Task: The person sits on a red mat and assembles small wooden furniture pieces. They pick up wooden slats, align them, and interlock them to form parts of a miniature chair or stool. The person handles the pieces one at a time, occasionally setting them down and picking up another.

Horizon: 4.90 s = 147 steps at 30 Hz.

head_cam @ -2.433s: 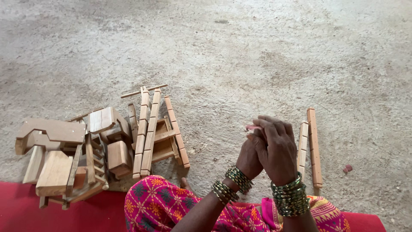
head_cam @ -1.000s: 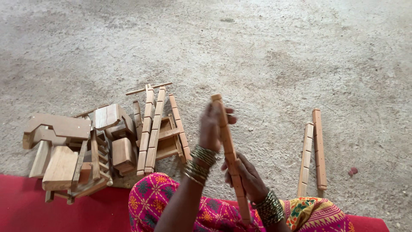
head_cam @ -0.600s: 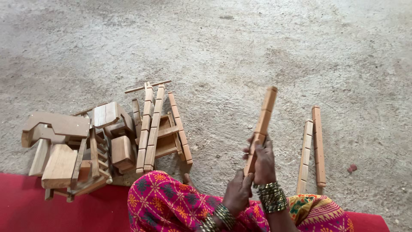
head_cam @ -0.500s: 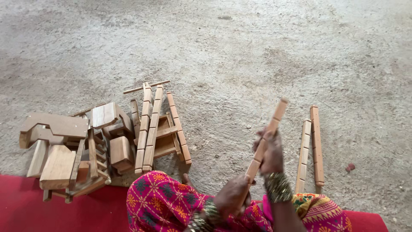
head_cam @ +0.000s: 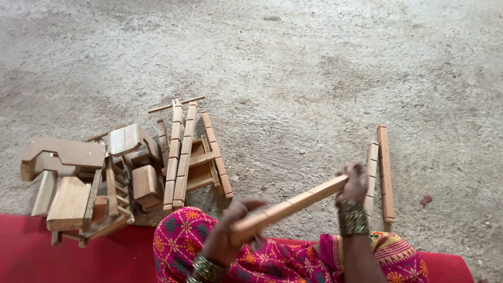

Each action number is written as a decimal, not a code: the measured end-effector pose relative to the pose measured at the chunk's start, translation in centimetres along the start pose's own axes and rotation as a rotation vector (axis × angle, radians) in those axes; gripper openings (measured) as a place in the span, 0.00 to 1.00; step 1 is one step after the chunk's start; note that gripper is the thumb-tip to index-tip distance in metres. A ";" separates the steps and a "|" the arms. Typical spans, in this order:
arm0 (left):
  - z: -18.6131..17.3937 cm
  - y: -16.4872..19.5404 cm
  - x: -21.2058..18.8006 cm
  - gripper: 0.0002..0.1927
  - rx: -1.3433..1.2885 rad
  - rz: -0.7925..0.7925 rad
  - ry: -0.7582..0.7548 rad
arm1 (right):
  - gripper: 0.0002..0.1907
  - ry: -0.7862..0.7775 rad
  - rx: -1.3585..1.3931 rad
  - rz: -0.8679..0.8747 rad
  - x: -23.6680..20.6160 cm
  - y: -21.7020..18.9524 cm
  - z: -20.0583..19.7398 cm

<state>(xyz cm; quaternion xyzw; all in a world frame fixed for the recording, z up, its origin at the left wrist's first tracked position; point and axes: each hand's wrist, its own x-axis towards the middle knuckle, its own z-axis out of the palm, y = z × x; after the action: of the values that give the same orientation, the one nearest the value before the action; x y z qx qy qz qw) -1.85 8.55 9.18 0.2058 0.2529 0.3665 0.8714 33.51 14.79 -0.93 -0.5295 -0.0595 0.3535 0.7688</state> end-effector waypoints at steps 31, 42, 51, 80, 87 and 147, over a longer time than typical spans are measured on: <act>-1.0 -5.5 6.3 0.35 0.244 -0.243 -0.090 | 0.11 -0.471 -1.084 -1.386 -6.8 -2.4 5.9; -2.3 -4.0 4.1 0.28 0.771 -0.382 -0.050 | 0.18 -0.854 -1.180 -1.427 -5.0 0.1 1.4; 1.4 -3.3 2.5 0.19 1.350 -0.306 0.125 | 0.22 -0.523 -1.610 -1.392 3.1 -2.7 1.3; -2.6 -5.7 2.3 0.25 0.793 -0.127 -0.173 | 0.19 -0.653 -0.301 0.131 -1.5 -4.2 2.7; -3.3 -5.7 1.3 0.28 0.233 -0.334 -0.331 | 0.20 -0.667 0.028 0.339 -0.4 -3.7 3.1; 8.4 0.4 9.8 0.22 1.169 1.023 0.099 | 0.17 -0.682 -0.548 -0.618 -13.5 -5.5 8.4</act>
<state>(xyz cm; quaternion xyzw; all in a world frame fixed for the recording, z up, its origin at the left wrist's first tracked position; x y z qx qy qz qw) 8.80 14.66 13.19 0.7064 0.3174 0.5389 0.3316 22.21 12.05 11.20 -0.5234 -0.5494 0.2340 0.6078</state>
